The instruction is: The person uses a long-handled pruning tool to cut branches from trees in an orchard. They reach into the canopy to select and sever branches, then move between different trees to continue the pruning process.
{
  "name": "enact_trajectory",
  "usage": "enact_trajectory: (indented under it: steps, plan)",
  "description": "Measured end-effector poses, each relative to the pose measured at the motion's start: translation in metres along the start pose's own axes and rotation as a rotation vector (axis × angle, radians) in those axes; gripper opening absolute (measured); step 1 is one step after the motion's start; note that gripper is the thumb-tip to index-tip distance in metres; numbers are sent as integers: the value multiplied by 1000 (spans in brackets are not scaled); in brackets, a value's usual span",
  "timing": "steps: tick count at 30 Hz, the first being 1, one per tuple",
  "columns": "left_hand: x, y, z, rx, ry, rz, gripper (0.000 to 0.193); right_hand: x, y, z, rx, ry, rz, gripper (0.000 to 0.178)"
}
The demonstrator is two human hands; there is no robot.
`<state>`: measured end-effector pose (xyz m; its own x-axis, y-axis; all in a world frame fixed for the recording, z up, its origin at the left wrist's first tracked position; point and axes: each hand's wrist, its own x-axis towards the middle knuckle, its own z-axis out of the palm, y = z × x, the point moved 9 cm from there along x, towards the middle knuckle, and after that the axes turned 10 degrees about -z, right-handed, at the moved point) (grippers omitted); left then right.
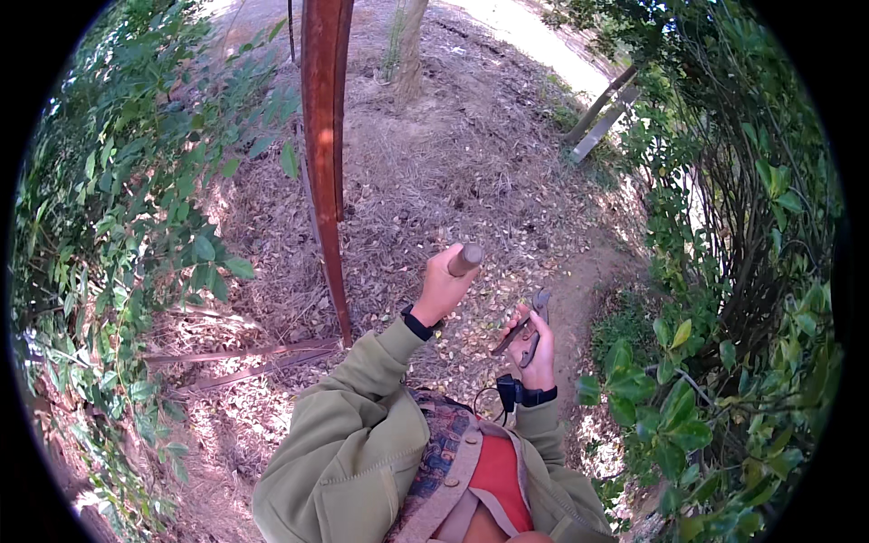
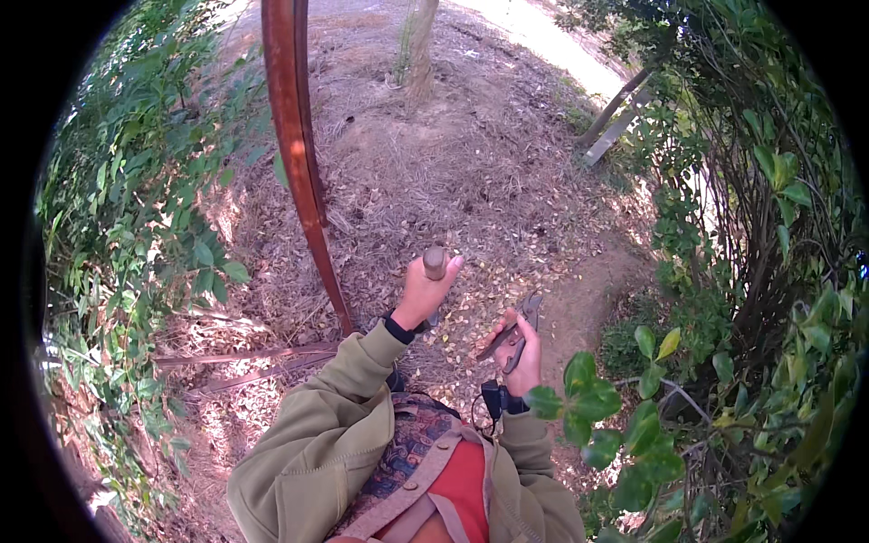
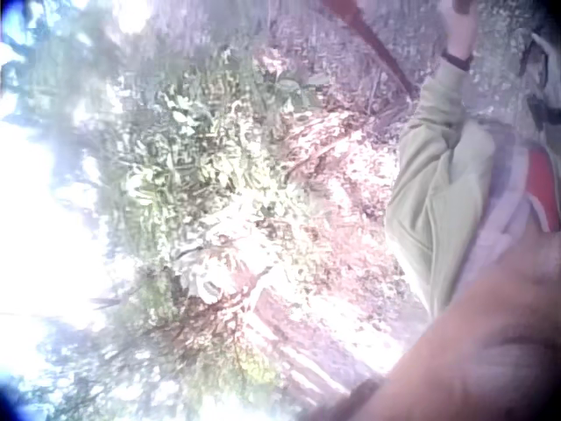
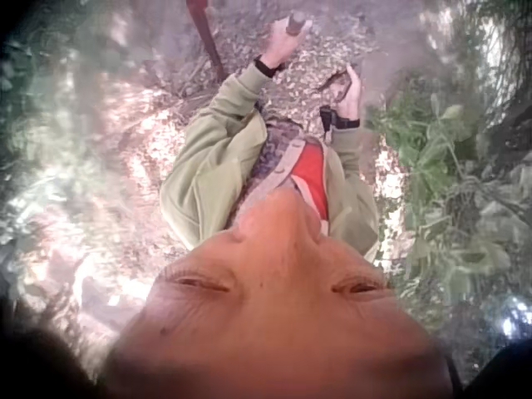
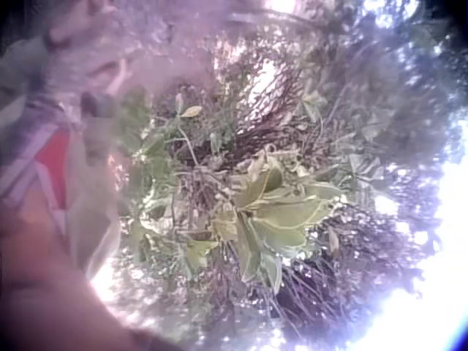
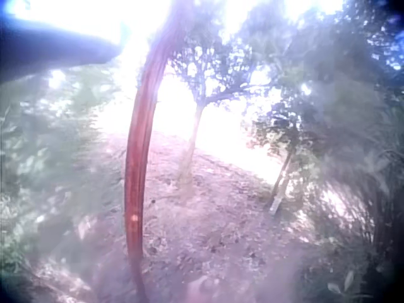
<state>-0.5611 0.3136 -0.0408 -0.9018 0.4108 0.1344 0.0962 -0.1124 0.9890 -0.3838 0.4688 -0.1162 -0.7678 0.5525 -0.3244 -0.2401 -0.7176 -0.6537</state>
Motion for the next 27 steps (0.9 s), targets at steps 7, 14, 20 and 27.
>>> enact_trajectory:
  steps: [7, 14, 20, 27]
  plan:
    - [100, -25, 0, -88, 111, -22, 15, 91, -10, 29, 45, 25, 12, 28]
    - [164, -36, -42, -259, 427, -29, 33, 186, 2, 62, 17, -33, 128, 33]
    - [226, -28, -73, -289, 517, 65, 21, 295, 29, 83, -19, -143, 397, 35]
    - [327, -1, -27, -171, 564, 111, 23, 452, -6, 111, -100, -197, 517, 30]
